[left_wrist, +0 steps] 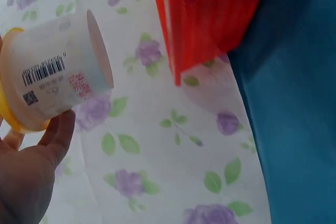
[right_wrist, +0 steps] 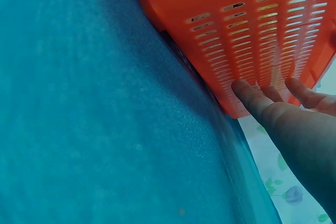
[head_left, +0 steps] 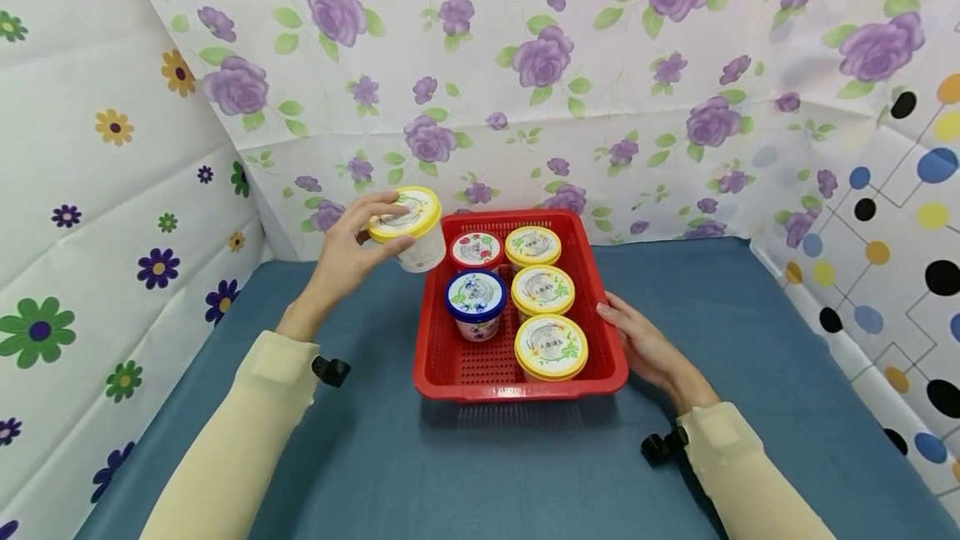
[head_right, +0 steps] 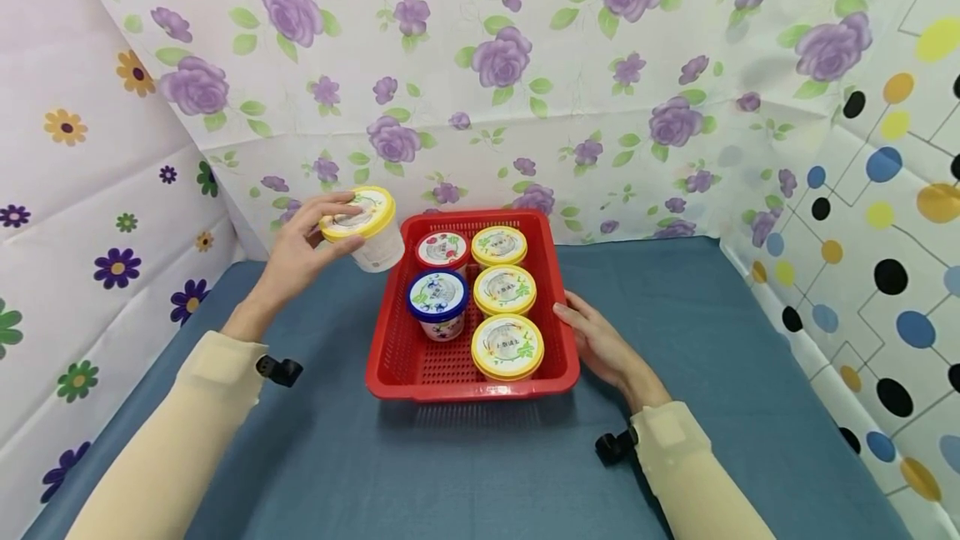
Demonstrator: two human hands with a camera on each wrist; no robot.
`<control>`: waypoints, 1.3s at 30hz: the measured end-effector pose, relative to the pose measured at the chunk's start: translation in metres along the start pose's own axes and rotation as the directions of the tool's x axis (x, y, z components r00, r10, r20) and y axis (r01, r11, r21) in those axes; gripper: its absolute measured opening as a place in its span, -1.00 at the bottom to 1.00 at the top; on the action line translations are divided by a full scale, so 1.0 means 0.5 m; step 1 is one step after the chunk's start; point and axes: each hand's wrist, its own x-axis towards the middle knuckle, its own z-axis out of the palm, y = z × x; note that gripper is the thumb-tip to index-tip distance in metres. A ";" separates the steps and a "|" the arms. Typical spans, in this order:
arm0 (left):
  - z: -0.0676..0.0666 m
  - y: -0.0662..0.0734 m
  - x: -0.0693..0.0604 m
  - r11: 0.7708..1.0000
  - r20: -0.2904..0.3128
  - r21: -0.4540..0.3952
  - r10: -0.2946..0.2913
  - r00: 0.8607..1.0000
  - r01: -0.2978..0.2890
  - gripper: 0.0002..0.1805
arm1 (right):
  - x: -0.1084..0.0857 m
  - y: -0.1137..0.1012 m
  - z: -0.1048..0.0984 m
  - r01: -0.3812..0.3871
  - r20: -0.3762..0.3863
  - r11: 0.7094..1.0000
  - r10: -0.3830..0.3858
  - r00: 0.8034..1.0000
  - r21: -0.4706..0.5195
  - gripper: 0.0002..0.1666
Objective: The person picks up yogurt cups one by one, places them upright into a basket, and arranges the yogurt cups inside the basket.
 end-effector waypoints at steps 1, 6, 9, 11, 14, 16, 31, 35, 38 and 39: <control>0.004 0.004 0.000 1.000 0.017 -0.010 0.008 1.000 -0.008 -0.53 | 0.000 0.000 0.000 0.000 0.000 1.000 0.000 1.000 0.000 -0.25; 0.019 0.022 0.001 0.997 0.130 -0.066 0.051 0.990 -0.043 -0.54 | -0.001 0.002 -0.001 -0.001 -0.007 1.000 0.001 1.000 -0.004 -0.25; 0.028 0.031 -0.001 0.995 0.201 -0.096 0.055 0.978 -0.037 -0.55 | -0.002 0.001 -0.001 -0.006 -0.018 1.000 0.005 1.000 -0.013 -0.24; 0.033 0.035 -0.002 0.993 0.237 -0.112 0.058 0.970 -0.032 -0.56 | -0.002 0.000 -0.001 -0.008 -0.024 1.000 0.008 1.000 -0.015 -0.23; 0.043 0.041 -0.003 0.993 0.277 -0.113 0.073 0.958 -0.043 -0.58 | -0.002 0.000 -0.001 -0.011 -0.025 1.000 0.010 1.000 -0.018 -0.23; 0.049 0.044 -0.002 0.991 0.301 -0.122 0.094 0.949 -0.060 -0.59 | -0.001 0.001 -0.001 -0.009 -0.022 1.000 0.008 1.000 -0.019 -0.23; 0.083 0.067 -0.007 0.993 0.505 -0.116 0.076 0.860 -0.019 -0.60 | -0.001 0.001 0.000 0.003 -0.011 1.000 -0.003 1.000 -0.016 -0.26; 0.090 0.070 -0.007 0.994 0.538 -0.112 0.071 0.840 -0.012 -0.59 | -0.001 0.001 0.000 0.003 -0.013 1.000 -0.003 1.000 -0.020 -0.25; 0.097 0.072 -0.007 0.996 0.564 -0.085 0.059 0.824 -0.014 -0.59 | -0.001 0.001 0.000 0.003 -0.018 1.000 -0.003 1.000 -0.020 -0.25; 0.099 0.074 -0.008 0.997 0.571 -0.074 0.054 0.819 -0.014 -0.59 | -0.001 0.001 0.000 0.003 -0.019 1.000 -0.004 1.000 -0.019 -0.25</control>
